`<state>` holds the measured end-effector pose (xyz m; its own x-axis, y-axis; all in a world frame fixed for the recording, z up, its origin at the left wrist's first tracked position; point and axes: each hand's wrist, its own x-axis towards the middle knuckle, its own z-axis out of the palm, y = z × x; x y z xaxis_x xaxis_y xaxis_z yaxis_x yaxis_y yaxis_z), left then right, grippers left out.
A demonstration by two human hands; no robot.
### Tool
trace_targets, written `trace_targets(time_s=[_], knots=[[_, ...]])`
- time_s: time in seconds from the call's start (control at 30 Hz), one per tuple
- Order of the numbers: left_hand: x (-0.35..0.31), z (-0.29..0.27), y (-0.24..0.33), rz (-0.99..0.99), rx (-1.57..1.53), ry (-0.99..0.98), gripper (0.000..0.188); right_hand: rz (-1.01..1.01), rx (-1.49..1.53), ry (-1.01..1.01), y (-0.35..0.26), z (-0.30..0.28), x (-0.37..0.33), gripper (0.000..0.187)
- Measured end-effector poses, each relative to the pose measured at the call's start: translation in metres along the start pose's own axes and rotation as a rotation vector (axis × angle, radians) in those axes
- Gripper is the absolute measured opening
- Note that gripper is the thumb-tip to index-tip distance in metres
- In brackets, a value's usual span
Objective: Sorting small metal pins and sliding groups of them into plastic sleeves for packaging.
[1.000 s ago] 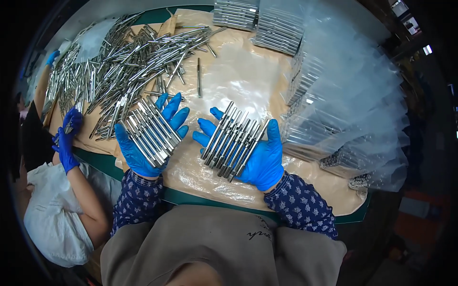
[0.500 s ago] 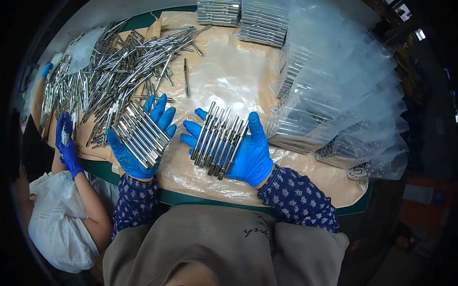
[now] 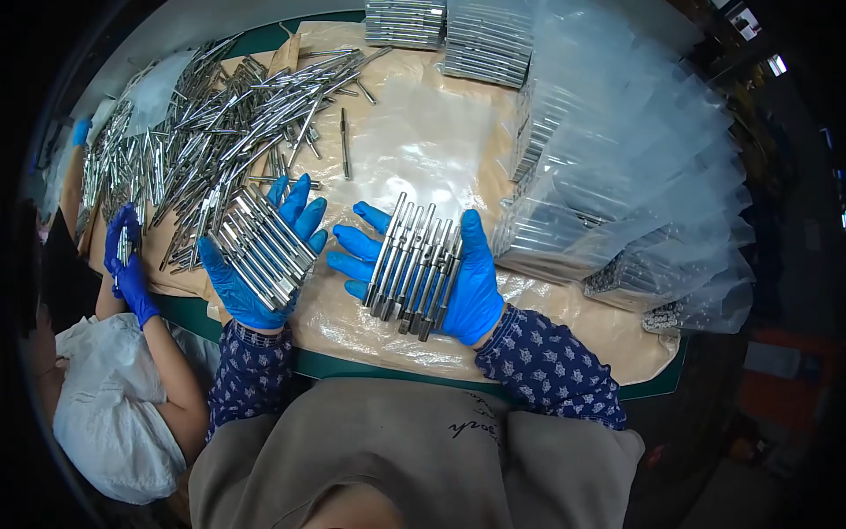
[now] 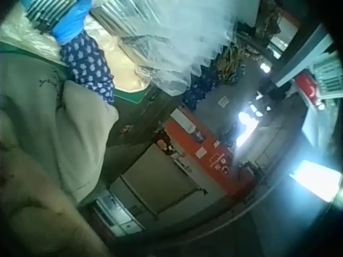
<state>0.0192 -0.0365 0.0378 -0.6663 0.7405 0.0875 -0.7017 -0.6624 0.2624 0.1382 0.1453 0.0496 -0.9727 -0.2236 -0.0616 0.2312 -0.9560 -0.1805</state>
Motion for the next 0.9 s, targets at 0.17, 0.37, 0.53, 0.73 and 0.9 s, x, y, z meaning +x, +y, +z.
trace_targets(time_s=[0.17, 0.37, 0.53, 0.73, 0.9], knots=[[0.0, -0.001, -0.001, 0.001, -0.004, 0.003, 0.104, -0.019, -0.018, 0.043, -0.001, -0.01, -0.001, 0.114], [0.0, -0.001, 0.0, -0.004, -0.02, -0.004, 0.104, -0.026, -0.003, 0.011, 0.0, -0.011, -0.003, 0.113], [-0.001, 0.002, 0.002, 0.0, -0.014, 0.006, 0.104, -0.059, 0.001, -0.024, -0.001, -0.004, -0.003, 0.108], [0.0, 0.0, 0.001, 0.002, -0.028, 0.005, 0.104, -0.012, 0.01, -0.008, -0.002, 0.003, -0.006, 0.121], [-0.002, 0.001, 0.0, -0.017, -0.017, 0.008, 0.104, 0.013, -0.022, -0.033, -0.001, 0.003, -0.006, 0.125]])
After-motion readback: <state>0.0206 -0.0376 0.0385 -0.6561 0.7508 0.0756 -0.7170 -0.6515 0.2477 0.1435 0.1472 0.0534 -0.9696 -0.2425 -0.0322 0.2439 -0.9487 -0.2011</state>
